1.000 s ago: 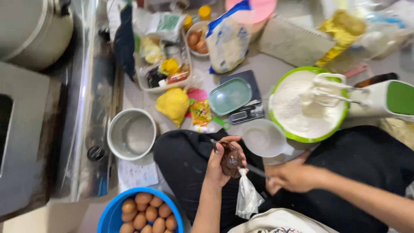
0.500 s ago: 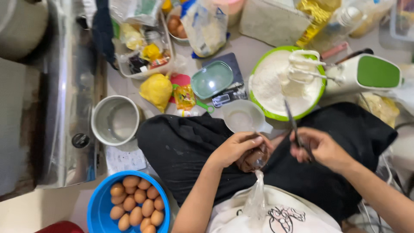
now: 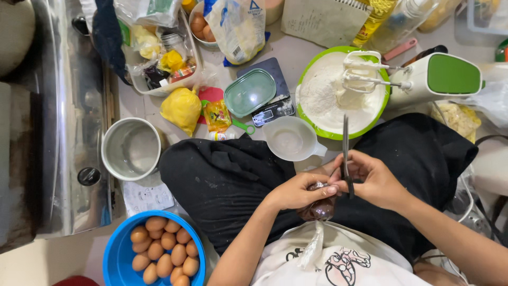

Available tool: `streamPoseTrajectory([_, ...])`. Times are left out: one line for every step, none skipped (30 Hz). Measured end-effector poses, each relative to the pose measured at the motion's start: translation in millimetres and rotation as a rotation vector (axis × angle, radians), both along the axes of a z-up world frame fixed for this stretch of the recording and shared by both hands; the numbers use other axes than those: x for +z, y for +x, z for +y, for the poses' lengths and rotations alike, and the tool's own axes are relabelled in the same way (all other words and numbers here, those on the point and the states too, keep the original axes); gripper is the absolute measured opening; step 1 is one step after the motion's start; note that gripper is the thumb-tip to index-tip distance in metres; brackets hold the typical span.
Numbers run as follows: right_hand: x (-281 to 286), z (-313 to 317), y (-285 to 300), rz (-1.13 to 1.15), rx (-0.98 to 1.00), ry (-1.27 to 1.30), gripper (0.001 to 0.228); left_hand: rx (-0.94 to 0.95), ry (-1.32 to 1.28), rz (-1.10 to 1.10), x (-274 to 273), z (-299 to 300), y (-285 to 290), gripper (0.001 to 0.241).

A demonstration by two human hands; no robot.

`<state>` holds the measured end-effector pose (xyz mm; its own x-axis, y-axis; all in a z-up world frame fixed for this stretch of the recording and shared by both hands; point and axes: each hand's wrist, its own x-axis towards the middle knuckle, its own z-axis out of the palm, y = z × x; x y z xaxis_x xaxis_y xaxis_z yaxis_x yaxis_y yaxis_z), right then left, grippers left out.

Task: The person measures flour onto a digital scale, adds it to a bowl of whipped batter, and then prepares a chocolate mixture by cutting open a plastic bag and squeezing the contents into a measuring cup.

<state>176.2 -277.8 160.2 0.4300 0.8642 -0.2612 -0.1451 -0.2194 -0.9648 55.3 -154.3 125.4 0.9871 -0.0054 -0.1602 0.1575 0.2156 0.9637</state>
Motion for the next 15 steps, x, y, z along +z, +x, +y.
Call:
streamPoseTrajectory([0,-1,-1,0.001,-0.002,-0.003,0.038,-0.002,-0.003,0.001,-2,-1,-1,0.016])
streamPoseTrajectory([0,-1,-2,-0.083,0.012,-0.014,0.035,0.008,0.0,-0.005,-4,-2,-1,0.016])
streamPoseTrajectory([1,-1,-3,-0.168,0.027,-0.025,0.033,0.019,0.003,-0.011,-6,-3,-1,0.016])
streamPoseTrajectory([-1,-2,-3,-0.169,0.029,-0.023,0.033,0.021,0.005,-0.012,-10,-6,-2,0.016])
streamPoseTrajectory([-2,-2,-3,-0.307,0.05,0.005,0.034,0.041,-0.009,0.002,-15,-10,-3,0.017])
streamPoseTrajectory([-2,-3,-4,-0.445,0.069,0.03,0.036,0.06,-0.026,0.016,-19,-14,-5,0.017])
streamPoseTrajectory([-6,-4,-3,-0.446,0.069,0.03,0.036,0.06,-0.026,0.015,-28,-15,-6,0.017])
streamPoseTrajectory([-9,-5,-2,-0.546,0.059,0.062,0.037,0.09,-0.052,0.003,-37,-18,-8,0.016])
streamPoseTrajectory([-13,-7,-1,-0.646,0.049,0.094,0.038,0.12,-0.078,-0.008,-46,-20,-10,0.015])
streamPoseTrajectory([-16,-7,1,-0.643,0.051,0.092,0.038,0.121,-0.08,-0.005,-30,-17,-7,0.015])
streamPoseTrajectory([-19,-8,2,-0.699,0.016,0.132,0.039,0.165,-0.051,-0.061,-14,-13,-4,0.013])
streamPoseTrajectory([-22,-8,3,-0.756,-0.021,0.173,0.041,0.207,-0.021,-0.118,2,-9,-1,0.011])
streamPoseTrajectory([-12,-7,8,-0.754,-0.021,0.173,0.041,0.208,-0.021,-0.116,-12,-11,-2,0.011])
streamPoseTrajectory([-1,-6,13,-0.731,0.034,0.134,0.044,0.268,-0.054,-0.083,-27,-14,-2,0.012])
streamPoseTrajectory([9,-6,18,-0.707,0.088,0.095,0.048,0.328,-0.087,-0.05,-42,-17,-3,0.013])
